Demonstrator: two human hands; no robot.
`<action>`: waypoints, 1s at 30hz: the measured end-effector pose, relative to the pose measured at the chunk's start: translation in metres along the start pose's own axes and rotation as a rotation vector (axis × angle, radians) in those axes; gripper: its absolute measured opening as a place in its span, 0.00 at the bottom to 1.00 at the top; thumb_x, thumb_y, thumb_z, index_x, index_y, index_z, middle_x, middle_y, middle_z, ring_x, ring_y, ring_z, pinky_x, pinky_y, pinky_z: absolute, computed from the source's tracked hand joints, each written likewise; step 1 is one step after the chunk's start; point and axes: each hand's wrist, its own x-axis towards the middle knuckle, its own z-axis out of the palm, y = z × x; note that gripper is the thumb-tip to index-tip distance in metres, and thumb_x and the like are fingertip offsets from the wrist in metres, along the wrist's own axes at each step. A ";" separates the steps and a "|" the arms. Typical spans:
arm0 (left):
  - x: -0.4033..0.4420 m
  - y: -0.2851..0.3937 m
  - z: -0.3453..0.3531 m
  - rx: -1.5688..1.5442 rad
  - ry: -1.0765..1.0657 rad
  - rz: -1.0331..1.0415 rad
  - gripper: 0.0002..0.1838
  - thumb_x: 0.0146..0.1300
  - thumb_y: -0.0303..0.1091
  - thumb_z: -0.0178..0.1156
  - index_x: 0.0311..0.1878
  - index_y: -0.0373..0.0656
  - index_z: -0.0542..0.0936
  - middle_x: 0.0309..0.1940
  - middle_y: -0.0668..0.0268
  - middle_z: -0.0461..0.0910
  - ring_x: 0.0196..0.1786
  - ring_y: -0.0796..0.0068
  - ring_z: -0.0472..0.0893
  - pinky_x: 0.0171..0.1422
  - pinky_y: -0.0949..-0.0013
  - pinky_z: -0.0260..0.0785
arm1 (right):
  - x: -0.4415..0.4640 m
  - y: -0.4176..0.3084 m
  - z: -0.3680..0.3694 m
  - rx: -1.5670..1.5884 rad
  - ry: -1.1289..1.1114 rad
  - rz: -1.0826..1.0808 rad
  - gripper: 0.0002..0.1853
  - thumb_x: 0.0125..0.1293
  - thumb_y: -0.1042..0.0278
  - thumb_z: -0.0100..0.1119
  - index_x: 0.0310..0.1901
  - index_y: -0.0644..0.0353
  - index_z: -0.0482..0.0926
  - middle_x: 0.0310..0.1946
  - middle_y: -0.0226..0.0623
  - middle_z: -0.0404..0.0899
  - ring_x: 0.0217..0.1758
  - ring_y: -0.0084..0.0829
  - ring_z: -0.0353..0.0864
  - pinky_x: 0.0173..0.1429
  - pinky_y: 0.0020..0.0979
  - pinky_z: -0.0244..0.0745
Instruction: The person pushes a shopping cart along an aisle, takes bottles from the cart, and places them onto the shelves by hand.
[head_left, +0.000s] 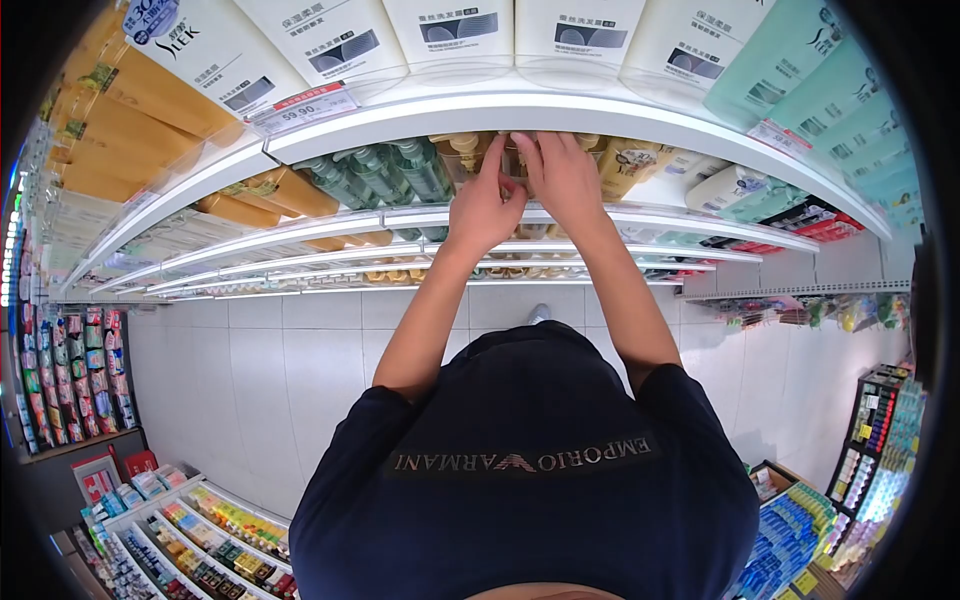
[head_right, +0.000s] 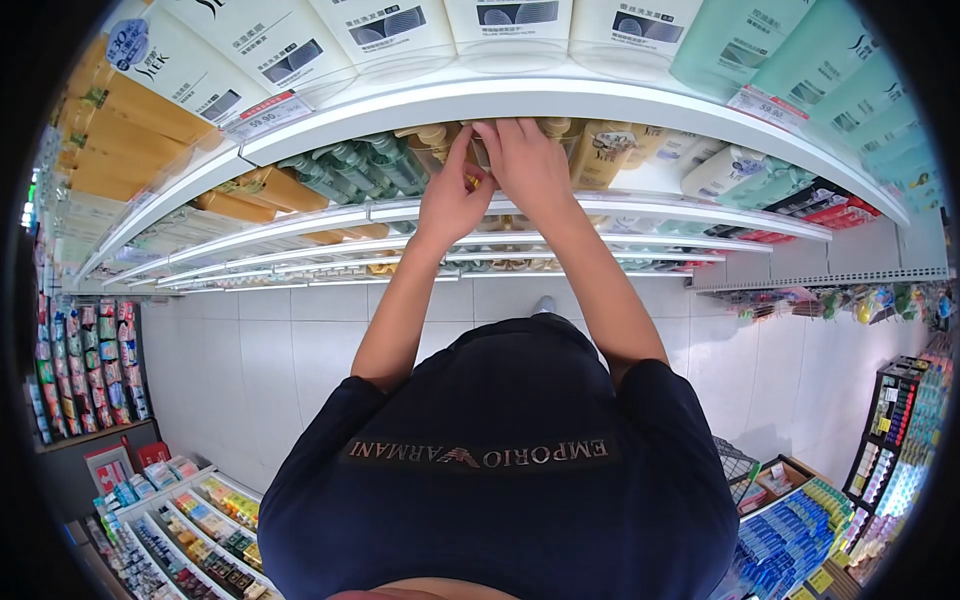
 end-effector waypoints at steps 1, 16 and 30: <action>0.000 -0.002 0.001 0.006 0.008 0.011 0.41 0.56 0.36 0.60 0.74 0.45 0.58 0.32 0.63 0.84 0.32 0.58 0.83 0.38 0.58 0.74 | 0.002 0.004 0.003 0.012 0.050 -0.047 0.13 0.68 0.59 0.58 0.47 0.58 0.81 0.37 0.44 0.82 0.31 0.48 0.83 0.30 0.43 0.79; 0.000 -0.006 0.005 0.006 0.008 0.003 0.41 0.57 0.33 0.57 0.75 0.49 0.55 0.33 0.59 0.85 0.35 0.54 0.84 0.41 0.56 0.75 | 0.006 0.007 0.016 -0.056 0.247 -0.133 0.04 0.62 0.65 0.63 0.37 0.51 0.85 0.29 0.35 0.82 0.27 0.37 0.82 0.27 0.36 0.79; -0.007 -0.003 0.008 0.040 0.004 0.018 0.44 0.55 0.32 0.56 0.76 0.50 0.51 0.29 0.57 0.84 0.32 0.50 0.84 0.39 0.52 0.75 | 0.007 0.017 0.016 -0.073 0.203 -0.099 0.05 0.61 0.62 0.63 0.35 0.50 0.85 0.23 0.37 0.81 0.23 0.38 0.81 0.23 0.37 0.77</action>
